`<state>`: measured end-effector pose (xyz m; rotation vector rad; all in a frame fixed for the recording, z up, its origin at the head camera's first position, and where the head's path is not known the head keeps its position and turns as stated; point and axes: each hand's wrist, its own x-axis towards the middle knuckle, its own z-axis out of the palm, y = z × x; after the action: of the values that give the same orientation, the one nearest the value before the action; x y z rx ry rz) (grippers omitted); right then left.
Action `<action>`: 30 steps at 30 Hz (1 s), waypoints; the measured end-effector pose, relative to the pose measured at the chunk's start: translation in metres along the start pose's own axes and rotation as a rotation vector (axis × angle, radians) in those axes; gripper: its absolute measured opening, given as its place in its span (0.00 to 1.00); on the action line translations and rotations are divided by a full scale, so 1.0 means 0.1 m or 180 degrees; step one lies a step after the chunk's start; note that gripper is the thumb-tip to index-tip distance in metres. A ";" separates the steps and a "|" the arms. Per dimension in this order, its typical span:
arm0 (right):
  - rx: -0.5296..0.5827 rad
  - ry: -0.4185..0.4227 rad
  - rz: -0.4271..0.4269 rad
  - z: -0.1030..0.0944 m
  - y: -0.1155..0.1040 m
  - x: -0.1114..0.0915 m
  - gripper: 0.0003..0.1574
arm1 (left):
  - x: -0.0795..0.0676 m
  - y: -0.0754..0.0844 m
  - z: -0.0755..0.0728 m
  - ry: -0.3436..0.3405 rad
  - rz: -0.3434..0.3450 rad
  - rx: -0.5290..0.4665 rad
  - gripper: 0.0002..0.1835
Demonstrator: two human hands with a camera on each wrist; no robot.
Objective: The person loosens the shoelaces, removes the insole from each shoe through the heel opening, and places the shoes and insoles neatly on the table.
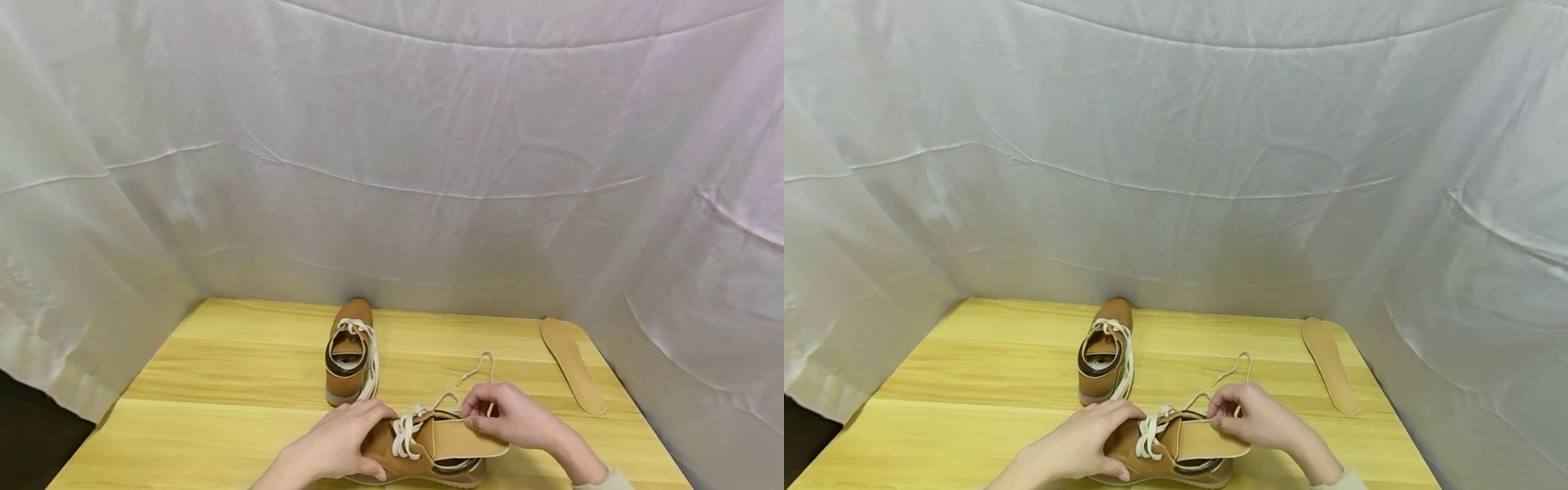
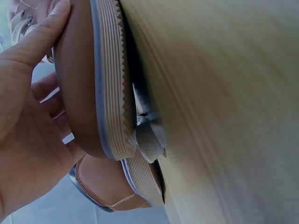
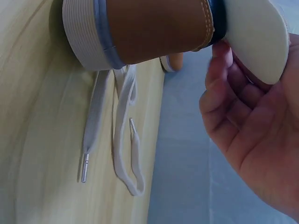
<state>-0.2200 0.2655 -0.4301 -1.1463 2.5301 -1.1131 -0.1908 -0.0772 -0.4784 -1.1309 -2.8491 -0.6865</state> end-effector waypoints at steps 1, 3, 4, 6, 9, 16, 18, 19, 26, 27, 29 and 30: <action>-0.0111 0.0047 -0.0096 0.01 -0.01 0.00 0.05 | 0.00 0.00 0.00 -0.0007 0.0001 -0.0009 0.41; -0.0375 0.0155 -0.0331 0.02 -0.03 0.01 0.08 | 0.00 0.00 -0.01 -0.0022 0.0003 -0.0028 0.41; -0.0529 0.0212 -0.0465 0.03 -0.05 0.01 0.09 | 0.00 0.00 -0.01 -0.0026 0.0007 -0.0033 0.41; -0.0855 0.0296 -0.0741 0.05 -0.10 0.01 0.12 | 0.00 0.01 -0.01 -0.0033 0.0014 -0.0045 0.41; -0.1302 0.0355 -0.1037 0.09 -0.18 0.00 0.15 | 0.00 0.01 -0.01 -0.0035 0.0027 -0.0043 0.40; -0.1784 0.0304 -0.1402 0.17 -0.28 -0.02 0.18 | 0.00 0.00 -0.01 -0.0030 0.0020 -0.0055 0.41; -0.1840 0.0273 -0.1406 0.19 -0.29 -0.03 0.17 | 0.00 0.00 -0.01 -0.0045 0.0005 -0.0074 0.41; -0.1861 0.0251 -0.1391 0.21 -0.30 -0.03 0.17 | 0.00 0.00 -0.01 -0.0052 0.0002 -0.0078 0.41; -0.1859 0.0129 -0.1328 0.25 -0.28 -0.06 0.17 | 0.00 -0.01 0.00 -0.0087 -0.0003 -0.0079 0.40; -0.1825 0.0117 -0.1356 0.25 -0.27 -0.06 0.17 | 0.00 -0.01 0.00 -0.0087 -0.0003 -0.0082 0.40; -0.1772 0.0103 -0.1413 0.25 -0.26 -0.05 0.16 | 0.00 -0.01 0.00 -0.0085 -0.0003 -0.0083 0.40; -0.1754 0.0096 -0.1447 0.25 -0.26 -0.05 0.16 | 0.00 -0.02 0.01 -0.0085 -0.0004 -0.0083 0.40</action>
<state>-0.1912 0.2437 -0.4312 -1.9192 2.7622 -0.4878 -0.1918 -0.0780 -0.4795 -1.1504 -2.8715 -0.7162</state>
